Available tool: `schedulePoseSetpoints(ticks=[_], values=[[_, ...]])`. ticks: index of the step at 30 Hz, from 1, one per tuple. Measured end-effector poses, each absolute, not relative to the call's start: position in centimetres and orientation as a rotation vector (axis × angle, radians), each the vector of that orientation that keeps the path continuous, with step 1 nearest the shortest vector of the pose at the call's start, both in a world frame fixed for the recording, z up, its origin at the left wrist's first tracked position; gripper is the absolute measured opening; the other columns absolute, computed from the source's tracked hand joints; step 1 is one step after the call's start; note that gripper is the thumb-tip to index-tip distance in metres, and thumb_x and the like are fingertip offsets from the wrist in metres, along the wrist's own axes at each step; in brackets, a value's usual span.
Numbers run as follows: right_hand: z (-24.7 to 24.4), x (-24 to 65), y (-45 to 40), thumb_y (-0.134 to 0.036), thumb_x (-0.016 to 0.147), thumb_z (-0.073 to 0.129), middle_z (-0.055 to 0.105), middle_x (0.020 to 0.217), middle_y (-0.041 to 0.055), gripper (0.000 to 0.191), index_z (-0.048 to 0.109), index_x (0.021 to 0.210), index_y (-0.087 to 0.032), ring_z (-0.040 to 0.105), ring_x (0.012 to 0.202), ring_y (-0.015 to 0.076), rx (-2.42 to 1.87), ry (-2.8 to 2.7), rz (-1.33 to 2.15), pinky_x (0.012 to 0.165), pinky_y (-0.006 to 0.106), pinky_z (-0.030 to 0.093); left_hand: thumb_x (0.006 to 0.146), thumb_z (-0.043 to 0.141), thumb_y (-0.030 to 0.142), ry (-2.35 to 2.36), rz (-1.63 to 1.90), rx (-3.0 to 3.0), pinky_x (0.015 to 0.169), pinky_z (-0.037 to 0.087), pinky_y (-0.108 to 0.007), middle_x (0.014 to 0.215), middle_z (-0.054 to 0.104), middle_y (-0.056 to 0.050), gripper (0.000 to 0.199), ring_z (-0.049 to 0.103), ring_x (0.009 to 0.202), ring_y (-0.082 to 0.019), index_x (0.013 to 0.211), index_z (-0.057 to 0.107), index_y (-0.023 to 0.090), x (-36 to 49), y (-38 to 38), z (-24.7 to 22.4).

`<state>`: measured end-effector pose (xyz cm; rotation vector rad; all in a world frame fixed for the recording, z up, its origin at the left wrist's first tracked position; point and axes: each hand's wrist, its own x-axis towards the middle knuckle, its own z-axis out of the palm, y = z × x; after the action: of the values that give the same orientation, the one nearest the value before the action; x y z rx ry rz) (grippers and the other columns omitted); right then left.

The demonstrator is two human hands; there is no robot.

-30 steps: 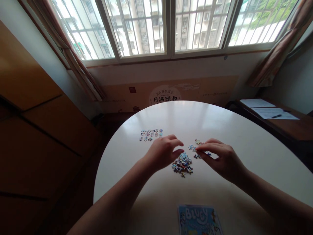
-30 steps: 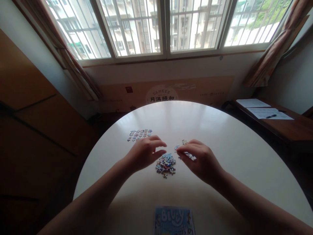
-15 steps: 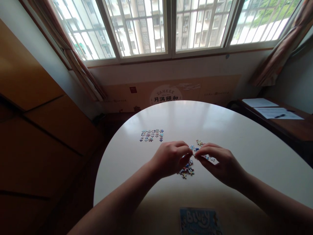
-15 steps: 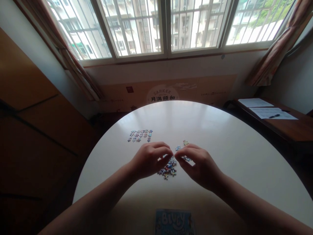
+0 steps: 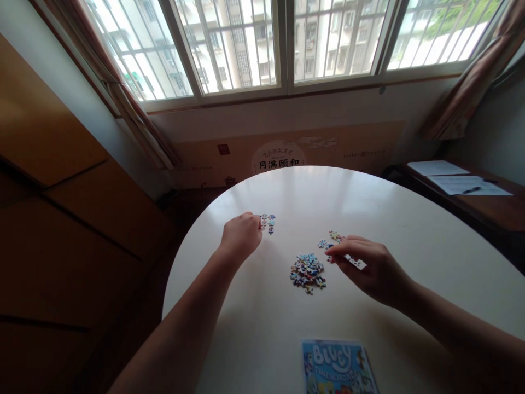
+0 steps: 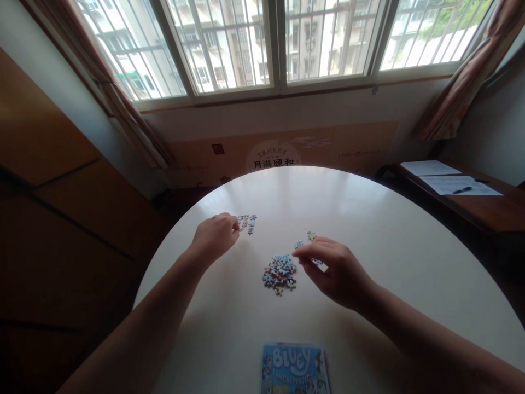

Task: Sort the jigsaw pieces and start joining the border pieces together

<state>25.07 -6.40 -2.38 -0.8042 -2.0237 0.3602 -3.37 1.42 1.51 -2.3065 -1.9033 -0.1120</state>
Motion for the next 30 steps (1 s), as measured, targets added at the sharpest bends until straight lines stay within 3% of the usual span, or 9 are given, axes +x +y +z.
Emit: schedulePoseSetpoints(ticks=[6, 16, 22, 30], values=[[-2.1, 25.0, -6.5, -0.009, 0.091, 0.06, 0.073, 0.082, 0.0023, 0.018, 0.07, 0.101, -0.021, 0.067, 0.074, 0.0151, -0.805, -2.013, 0.345, 0.064, 0.029, 0.054, 0.084, 0.056, 0.02, -1.933, -0.037, -2.309, 0.076, 0.05, -0.029, 0.103, 0.072, -0.007, 0.018, 0.067, 0.09, -0.022, 0.091, 0.073, 0.02, -2.6, 1.8, 0.4], [-2.0, 25.2, -6.4, -0.008, 0.091, 0.06, 0.073, 0.082, 0.0033, 0.021, 0.071, 0.102, -0.021, 0.068, 0.075, 0.0168, -0.768, -2.046, 0.377, 0.067, 0.033, 0.055, 0.084, 0.059, 0.021, -1.915, -0.113, -2.381, 0.072, 0.049, -0.029, 0.098, 0.073, -0.006, 0.015, 0.067, 0.089, -0.023, 0.082, 0.074, 0.021, -3.3, 2.3, 0.2], [-2.1, 25.2, -6.4, -0.009, 0.091, 0.06, 0.073, 0.082, 0.0036, 0.019, 0.071, 0.102, -0.02, 0.067, 0.074, 0.0169, -0.76, -2.06, 0.38, 0.067, 0.033, 0.055, 0.085, 0.065, 0.026, -1.941, -0.174, -2.43, 0.081, 0.05, -0.03, 0.111, 0.072, -0.005, 0.022, 0.067, 0.097, -0.023, 0.103, 0.077, 0.025, -3.7, 2.5, 0.2], [-2.3, 25.2, -6.4, -0.01, 0.092, 0.06, 0.073, 0.081, 0.0032, 0.018, 0.071, 0.101, -0.021, 0.067, 0.074, 0.017, -0.768, -2.076, 0.357, 0.069, 0.034, 0.055, 0.087, 0.061, 0.024, -1.937, -0.189, -2.443, 0.079, 0.05, -0.03, 0.106, 0.072, -0.005, 0.021, 0.067, 0.095, -0.023, 0.097, 0.079, 0.024, -4.0, 3.0, -0.2]])
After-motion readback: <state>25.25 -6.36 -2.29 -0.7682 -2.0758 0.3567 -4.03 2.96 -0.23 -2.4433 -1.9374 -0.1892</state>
